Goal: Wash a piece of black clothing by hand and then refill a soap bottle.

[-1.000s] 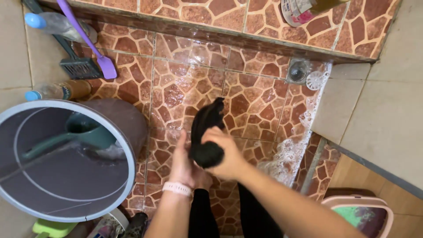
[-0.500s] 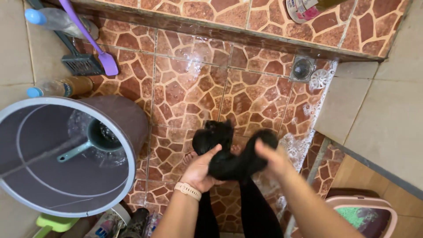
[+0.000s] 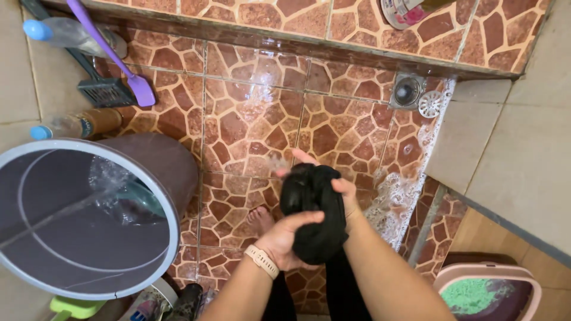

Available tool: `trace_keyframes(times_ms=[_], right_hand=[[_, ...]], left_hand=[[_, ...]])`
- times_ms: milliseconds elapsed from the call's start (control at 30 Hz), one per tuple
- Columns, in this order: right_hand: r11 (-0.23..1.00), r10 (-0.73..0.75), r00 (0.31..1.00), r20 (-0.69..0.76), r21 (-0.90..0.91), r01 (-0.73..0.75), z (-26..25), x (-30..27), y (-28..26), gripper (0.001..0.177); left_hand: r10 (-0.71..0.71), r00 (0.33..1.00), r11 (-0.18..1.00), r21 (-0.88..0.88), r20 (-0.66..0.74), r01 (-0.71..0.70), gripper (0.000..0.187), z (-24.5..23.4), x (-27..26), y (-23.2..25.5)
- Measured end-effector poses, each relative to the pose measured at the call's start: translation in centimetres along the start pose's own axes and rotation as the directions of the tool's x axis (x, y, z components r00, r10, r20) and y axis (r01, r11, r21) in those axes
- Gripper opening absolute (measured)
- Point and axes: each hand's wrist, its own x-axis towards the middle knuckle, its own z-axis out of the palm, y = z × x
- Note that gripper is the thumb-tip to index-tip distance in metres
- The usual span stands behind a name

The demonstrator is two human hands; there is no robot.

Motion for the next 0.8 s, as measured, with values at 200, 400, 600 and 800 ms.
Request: trace_keyframes(times_ms=[200,400,600,800], right_hand=[[0.873,-0.062,0.997,0.044,-0.482,0.076,-3.9,1.4,-2.2,0.071],[0.443,-0.145,0.989,-0.008,-0.895,0.058,0.4,3.5,-2.5,0.054],[0.244,-0.308,0.949,-0.072,-0.97,0.006,1.0,4.2,-0.4,0.034],[-0.046,-0.662,0.75,-0.013,-0.997,-0.058,3.7,4.6,1.1,0.022]], left_hand=[[0.436,0.883,0.772,0.576,-0.175,-0.267,0.054,1.4,0.0,2.2],[0.637,0.696,0.303,0.938,-0.331,0.169,0.056,6.6,-3.3,5.3],[0.781,0.54,0.083,0.91,-0.313,0.407,0.056,6.1,-1.9,4.8],[0.925,0.35,0.054,0.964,-0.146,0.26,0.061,5.4,-1.8,3.8]])
